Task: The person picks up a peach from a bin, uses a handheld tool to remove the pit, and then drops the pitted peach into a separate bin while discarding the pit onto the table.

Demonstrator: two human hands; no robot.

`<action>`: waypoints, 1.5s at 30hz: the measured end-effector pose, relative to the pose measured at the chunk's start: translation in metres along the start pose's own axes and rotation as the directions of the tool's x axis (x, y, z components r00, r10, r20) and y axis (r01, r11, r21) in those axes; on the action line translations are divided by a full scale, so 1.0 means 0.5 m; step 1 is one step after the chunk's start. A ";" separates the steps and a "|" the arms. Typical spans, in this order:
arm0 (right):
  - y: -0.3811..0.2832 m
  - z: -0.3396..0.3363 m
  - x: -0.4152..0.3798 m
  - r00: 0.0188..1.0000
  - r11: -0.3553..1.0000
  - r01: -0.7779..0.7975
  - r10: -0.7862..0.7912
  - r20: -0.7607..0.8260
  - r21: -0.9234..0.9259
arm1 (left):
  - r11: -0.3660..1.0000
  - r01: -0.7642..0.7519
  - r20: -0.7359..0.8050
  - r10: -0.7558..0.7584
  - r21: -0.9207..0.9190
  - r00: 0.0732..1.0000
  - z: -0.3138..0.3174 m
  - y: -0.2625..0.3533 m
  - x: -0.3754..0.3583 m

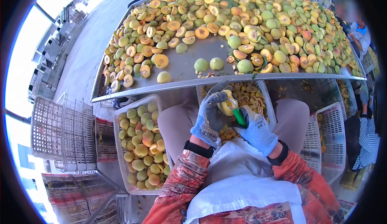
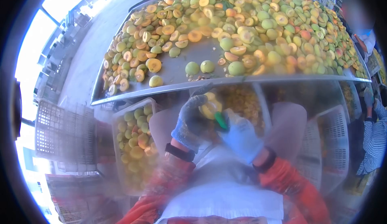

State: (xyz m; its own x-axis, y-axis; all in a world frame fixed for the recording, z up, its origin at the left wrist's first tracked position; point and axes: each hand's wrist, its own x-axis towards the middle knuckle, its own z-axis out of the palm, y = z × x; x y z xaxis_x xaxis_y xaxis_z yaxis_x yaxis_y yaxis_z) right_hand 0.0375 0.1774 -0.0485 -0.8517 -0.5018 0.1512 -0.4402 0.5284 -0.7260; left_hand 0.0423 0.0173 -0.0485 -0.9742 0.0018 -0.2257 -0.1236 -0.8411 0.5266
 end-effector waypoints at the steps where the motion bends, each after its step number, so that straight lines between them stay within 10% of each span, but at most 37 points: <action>1: -0.001 0.000 -0.003 1.000 1.000 0.000 0.000 -0.003 0.004 | 0.999 0.028 0.040 -0.027 -0.047 0.999 0.003 -0.004 0.002; 3: -0.002 -0.002 -0.010 0.999 0.996 0.025 -0.027 -0.030 -0.082 | 0.994 0.067 0.086 -0.059 -0.090 0.995 0.018 -0.011 0.001; 4: -0.001 -0.003 -0.014 0.999 0.997 0.015 -0.018 -0.032 -0.081 | 0.901 -0.234 0.153 0.189 0.365 0.970 0.036 -0.014 -0.009; 5: 0.001 -0.003 -0.020 1.000 0.996 0.011 -0.013 -0.023 -0.093 | 0.534 -0.476 0.322 0.360 0.698 0.876 0.046 -0.020 -0.016; 6: 0.001 -0.003 -0.022 1.000 0.994 0.011 -0.013 -0.016 -0.107 | 0.537 -0.473 0.322 0.354 0.698 0.878 0.039 -0.025 -0.004; 7: 0.001 -0.002 -0.026 1.000 0.994 0.005 -0.006 -0.016 -0.106 | 0.919 -0.178 0.097 0.154 0.350 0.983 0.025 -0.030 0.014; 8: 0.000 -0.003 -0.027 1.000 0.994 -0.016 0.015 -0.008 -0.108 | 0.979 0.144 -0.003 -0.146 -0.143 0.989 0.016 -0.033 0.027; 22: 0.036 0.037 -0.045 0.966 0.936 0.213 -0.160 0.201 -0.281 | 0.997 0.021 -0.231 -0.036 -0.069 0.972 0.024 -0.054 0.025; 25: 0.019 0.006 -0.010 0.975 0.976 0.161 -0.181 0.132 0.148 | 0.996 -0.070 -0.179 0.079 0.054 0.981 0.036 -0.040 0.031; 27: -0.010 -0.064 0.017 0.790 0.517 -0.564 0.111 0.603 0.643 | 1.000 0.022 -0.210 -0.022 -0.004 0.977 0.053 -0.010 0.038; 30: 0.050 -0.084 0.033 0.852 0.367 -0.513 0.106 0.513 0.776 | 0.982 0.020 -0.188 -0.056 -0.190 0.981 0.012 0.010 0.055; 31: 0.093 -0.071 0.025 0.851 0.366 -0.512 0.099 0.515 0.777 | 0.982 -0.036 -0.157 0.007 -0.185 0.988 -0.001 0.014 0.049; 32: 0.150 -0.045 0.010 0.972 0.849 -0.225 0.164 0.166 0.479 | 0.982 -0.045 -0.163 0.015 -0.183 0.987 -0.012 0.018 0.046; 33: 0.185 -0.029 0.002 0.986 0.995 0.003 -0.019 -0.166 -0.098 | 0.984 -0.070 -0.142 0.047 -0.163 0.989 -0.023 0.024 0.044; 35: 0.158 -0.050 -0.009 0.952 0.911 -0.305 0.299 0.063 0.279 | 0.974 -0.131 -0.149 0.104 -0.185 0.983 -0.059 0.042 0.031; 39: 0.193 -0.032 -0.019 0.899 0.851 -0.438 0.407 0.164 0.290 | 0.912 -0.284 -0.193 0.234 -0.296 0.953 -0.127 0.179 -0.081; 41: 0.209 -0.022 -0.023 0.893 0.837 -0.447 0.396 0.214 0.316 | 0.884 -0.464 -0.393 0.448 0.059 0.803 -0.216 0.249 -0.170; 45: 0.203 0.008 -0.013 0.860 0.760 -0.509 0.423 0.287 0.405 | 0.841 -0.531 -0.674 0.453 0.106 0.584 -0.381 0.293 -0.382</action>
State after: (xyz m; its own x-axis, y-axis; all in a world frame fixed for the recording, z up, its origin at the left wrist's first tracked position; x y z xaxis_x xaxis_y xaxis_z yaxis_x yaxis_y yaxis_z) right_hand -0.0008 0.2318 -0.1259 -0.8366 -0.4044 -0.3696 0.2140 0.3798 -0.9000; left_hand 0.2461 -0.2093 -0.0844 -0.4971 -0.7446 -0.4454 0.3934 -0.6510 0.6492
